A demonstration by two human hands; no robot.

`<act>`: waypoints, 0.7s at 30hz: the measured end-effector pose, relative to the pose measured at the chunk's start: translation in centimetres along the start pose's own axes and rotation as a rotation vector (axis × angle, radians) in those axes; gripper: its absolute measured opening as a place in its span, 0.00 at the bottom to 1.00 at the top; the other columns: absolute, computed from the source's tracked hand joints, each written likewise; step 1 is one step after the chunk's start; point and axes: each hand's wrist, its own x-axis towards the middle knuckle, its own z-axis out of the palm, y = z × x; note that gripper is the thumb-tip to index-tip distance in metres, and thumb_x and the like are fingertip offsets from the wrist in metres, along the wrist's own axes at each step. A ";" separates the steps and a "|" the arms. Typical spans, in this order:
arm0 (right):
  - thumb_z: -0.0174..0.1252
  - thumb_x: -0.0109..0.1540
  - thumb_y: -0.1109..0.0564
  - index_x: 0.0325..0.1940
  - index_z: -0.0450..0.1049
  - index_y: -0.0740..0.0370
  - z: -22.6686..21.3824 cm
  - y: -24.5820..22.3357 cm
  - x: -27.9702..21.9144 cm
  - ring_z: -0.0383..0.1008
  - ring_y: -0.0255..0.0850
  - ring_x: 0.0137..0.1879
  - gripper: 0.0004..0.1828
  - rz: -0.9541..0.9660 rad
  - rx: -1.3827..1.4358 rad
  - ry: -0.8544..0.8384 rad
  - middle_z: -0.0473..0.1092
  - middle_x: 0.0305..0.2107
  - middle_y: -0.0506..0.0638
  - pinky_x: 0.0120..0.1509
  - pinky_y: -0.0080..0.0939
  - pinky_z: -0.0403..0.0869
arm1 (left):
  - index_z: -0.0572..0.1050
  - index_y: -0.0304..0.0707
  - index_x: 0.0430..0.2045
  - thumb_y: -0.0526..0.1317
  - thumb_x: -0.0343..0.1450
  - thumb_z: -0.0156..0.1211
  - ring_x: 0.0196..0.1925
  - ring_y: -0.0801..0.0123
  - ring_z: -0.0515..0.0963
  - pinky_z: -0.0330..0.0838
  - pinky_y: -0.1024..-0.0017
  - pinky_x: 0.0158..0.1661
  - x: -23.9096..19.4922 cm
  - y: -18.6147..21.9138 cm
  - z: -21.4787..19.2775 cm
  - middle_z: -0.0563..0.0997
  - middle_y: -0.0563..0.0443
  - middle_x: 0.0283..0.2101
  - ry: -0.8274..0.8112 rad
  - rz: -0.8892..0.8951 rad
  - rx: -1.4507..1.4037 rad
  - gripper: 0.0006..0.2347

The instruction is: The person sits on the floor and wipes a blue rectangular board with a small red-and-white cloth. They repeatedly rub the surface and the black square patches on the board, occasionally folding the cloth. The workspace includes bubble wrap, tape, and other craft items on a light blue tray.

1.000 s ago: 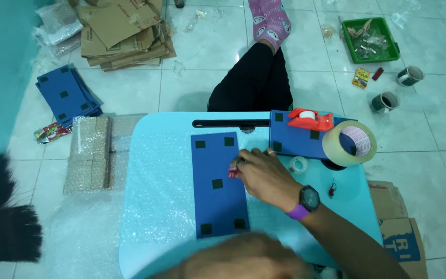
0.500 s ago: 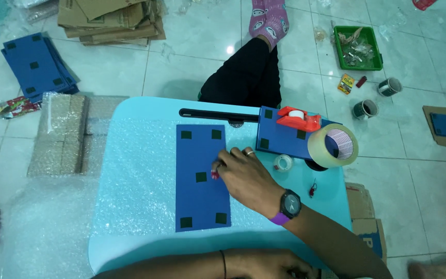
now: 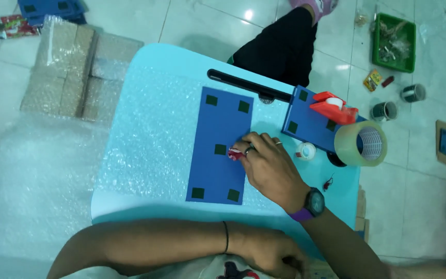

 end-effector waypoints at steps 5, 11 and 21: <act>0.55 0.67 0.59 0.52 0.78 0.56 -0.6 0.0 2.3 0.69 0.50 0.49 0.10 0.093 -0.037 0.054 0.68 0.47 0.49 0.51 0.57 0.65 | 0.77 0.46 0.54 0.51 0.76 0.49 0.51 0.61 0.81 0.73 0.66 0.51 -0.2 1.5 0.2 0.83 0.50 0.53 0.028 -0.084 0.257 0.17; 0.51 0.68 0.61 0.42 0.79 0.60 -1.2 -3.1 -0.2 0.69 0.49 0.44 0.09 0.008 -0.022 -0.013 0.70 0.44 0.50 0.46 0.52 0.62 | 0.77 0.46 0.54 0.48 0.77 0.49 0.55 0.60 0.80 0.73 0.64 0.54 0.0 0.4 0.3 0.80 0.49 0.59 -0.007 -0.082 0.158 0.16; 0.52 0.65 0.66 0.50 0.77 0.63 -1.0 -0.4 3.2 0.68 0.53 0.47 0.12 0.098 -0.106 0.023 0.68 0.46 0.54 0.47 0.56 0.65 | 0.77 0.48 0.53 0.43 0.80 0.50 0.46 0.65 0.80 0.72 0.68 0.46 0.0 -0.7 0.2 0.82 0.52 0.53 0.049 -0.074 0.176 0.11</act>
